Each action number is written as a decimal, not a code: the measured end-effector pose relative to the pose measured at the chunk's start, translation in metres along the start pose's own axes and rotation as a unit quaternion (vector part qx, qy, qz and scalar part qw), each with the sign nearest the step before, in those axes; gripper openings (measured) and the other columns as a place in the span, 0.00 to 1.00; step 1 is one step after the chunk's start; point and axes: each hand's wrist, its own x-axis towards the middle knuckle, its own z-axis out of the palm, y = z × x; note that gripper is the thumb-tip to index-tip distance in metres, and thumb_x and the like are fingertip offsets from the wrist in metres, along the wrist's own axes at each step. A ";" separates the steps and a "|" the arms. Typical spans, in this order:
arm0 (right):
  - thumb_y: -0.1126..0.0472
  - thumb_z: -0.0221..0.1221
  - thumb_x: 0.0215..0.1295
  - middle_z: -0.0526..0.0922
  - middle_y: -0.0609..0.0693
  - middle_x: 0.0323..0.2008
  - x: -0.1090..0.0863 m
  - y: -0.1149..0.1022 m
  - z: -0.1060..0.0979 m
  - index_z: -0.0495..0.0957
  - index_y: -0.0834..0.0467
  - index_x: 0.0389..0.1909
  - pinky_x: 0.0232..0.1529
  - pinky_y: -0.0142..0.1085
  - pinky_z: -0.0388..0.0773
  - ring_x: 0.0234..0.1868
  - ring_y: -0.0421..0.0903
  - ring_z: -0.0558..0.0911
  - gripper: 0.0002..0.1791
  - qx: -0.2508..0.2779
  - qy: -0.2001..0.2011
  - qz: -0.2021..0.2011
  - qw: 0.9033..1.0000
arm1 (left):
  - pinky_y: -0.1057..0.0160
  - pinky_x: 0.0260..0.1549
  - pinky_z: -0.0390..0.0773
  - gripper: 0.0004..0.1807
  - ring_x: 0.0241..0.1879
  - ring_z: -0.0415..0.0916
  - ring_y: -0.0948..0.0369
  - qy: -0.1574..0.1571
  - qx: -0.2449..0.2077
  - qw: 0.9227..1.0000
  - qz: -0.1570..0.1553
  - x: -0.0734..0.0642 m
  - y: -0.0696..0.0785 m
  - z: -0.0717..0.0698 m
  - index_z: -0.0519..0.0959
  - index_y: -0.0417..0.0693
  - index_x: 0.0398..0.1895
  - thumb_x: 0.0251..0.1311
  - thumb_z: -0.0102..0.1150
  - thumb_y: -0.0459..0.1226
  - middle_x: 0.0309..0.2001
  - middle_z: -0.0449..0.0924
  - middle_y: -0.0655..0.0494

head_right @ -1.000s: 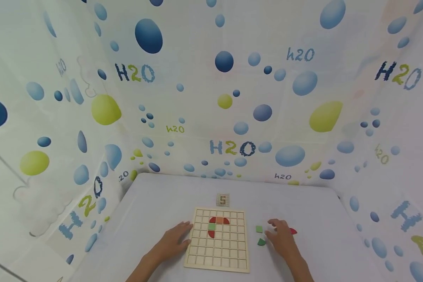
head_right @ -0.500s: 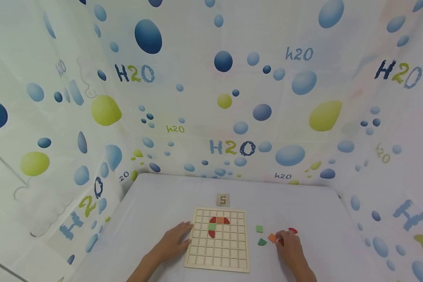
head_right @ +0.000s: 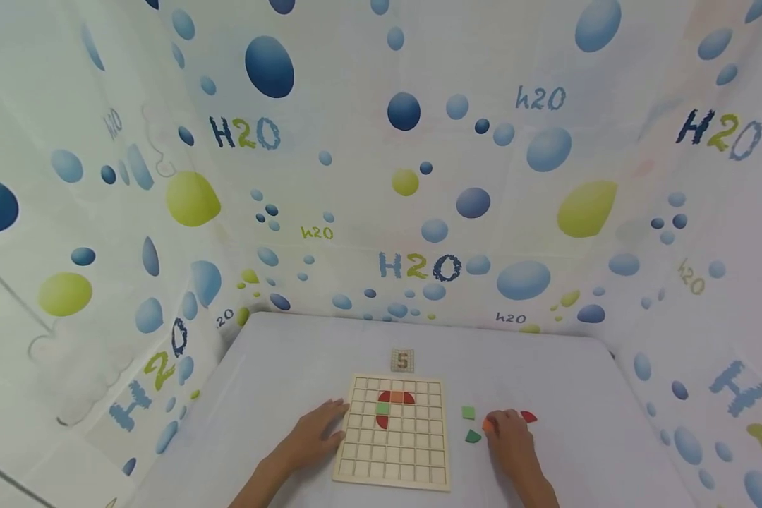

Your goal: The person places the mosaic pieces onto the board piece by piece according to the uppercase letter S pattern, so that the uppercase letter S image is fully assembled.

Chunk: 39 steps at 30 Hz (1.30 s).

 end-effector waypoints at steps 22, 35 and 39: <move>0.68 0.67 0.69 0.81 0.54 0.47 0.013 0.011 0.007 0.83 0.63 0.56 0.40 0.34 0.79 0.43 0.44 0.77 0.16 0.063 -0.027 0.004 0.998 | 0.30 0.69 0.70 0.30 0.75 0.67 0.37 0.023 0.018 0.999 0.028 0.001 -0.001 0.001 0.72 0.45 0.75 0.73 0.60 0.46 0.74 0.72 0.41; 0.68 0.68 0.68 0.81 0.53 0.43 0.020 0.004 0.006 0.82 0.64 0.51 0.45 0.40 0.82 0.43 0.45 0.77 0.12 0.052 -0.039 -0.029 0.997 | 0.33 0.73 0.67 0.32 0.77 0.64 0.40 0.004 0.005 1.000 0.004 0.001 0.001 -0.001 0.71 0.47 0.76 0.72 0.62 0.46 0.76 0.70 0.44; 0.68 0.66 0.68 0.82 0.54 0.45 0.026 -0.002 0.011 0.82 0.65 0.51 0.53 0.49 0.84 0.46 0.49 0.80 0.12 0.049 -0.034 -0.041 0.997 | 0.33 0.72 0.67 0.32 0.77 0.65 0.40 0.007 0.006 1.000 0.006 0.000 0.002 -0.001 0.71 0.47 0.76 0.72 0.62 0.46 0.76 0.71 0.44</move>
